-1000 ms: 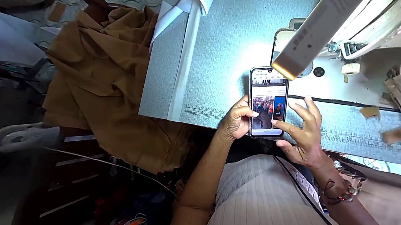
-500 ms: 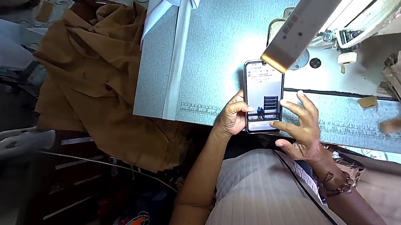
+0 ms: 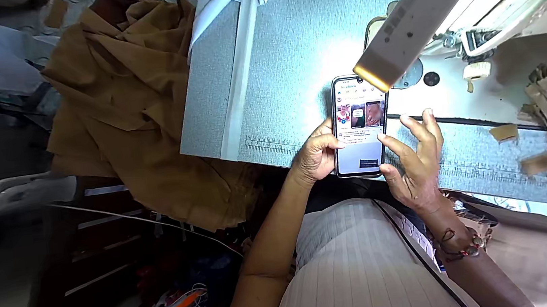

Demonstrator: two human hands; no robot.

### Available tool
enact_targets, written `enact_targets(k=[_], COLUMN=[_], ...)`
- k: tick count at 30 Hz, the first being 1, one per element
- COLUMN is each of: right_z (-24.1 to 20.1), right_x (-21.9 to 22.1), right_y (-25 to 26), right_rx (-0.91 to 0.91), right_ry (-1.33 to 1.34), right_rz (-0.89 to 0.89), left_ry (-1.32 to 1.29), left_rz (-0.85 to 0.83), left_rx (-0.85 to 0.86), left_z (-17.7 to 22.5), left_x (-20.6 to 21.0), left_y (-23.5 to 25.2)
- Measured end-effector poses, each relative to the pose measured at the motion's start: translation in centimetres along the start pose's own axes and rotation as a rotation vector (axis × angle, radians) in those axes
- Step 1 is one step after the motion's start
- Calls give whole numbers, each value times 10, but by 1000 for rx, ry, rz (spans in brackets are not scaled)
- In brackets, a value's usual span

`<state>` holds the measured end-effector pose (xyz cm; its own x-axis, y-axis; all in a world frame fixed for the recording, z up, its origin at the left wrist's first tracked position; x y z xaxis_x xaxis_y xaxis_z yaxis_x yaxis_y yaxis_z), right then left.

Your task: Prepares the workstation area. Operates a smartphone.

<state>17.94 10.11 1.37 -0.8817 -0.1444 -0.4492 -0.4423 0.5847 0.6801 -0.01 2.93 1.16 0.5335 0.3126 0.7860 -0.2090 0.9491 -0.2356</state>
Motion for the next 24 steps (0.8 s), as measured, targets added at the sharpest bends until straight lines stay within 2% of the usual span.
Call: enact_targets(k=[13,17,24], right_z=[-13,-16,-10], right_x=[14,17,10], right_y=[18,16,8], right_rx=[9,-11,-28], right_ry=[-236,-149,-50], right_rz=[-12,-69,-18], left_ry=[23,3,-31], left_rz=[34,42,13], left_rx=[10,12,2], left_z=[0,0,-1], left_x=[2,3,0], left_y=[-3,-3,1])
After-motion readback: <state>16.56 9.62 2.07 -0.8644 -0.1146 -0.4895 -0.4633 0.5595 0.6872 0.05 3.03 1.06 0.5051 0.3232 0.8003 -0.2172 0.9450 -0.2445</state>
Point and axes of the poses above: each hand's wrist, its own y-axis towards the middle knuckle, its own x-axis out of the palm, z = x × y, the point moved 3 cm from there along y, towards the middle knuckle, and after that the axes turned 10 degrees about z, right-handed, at the moved point
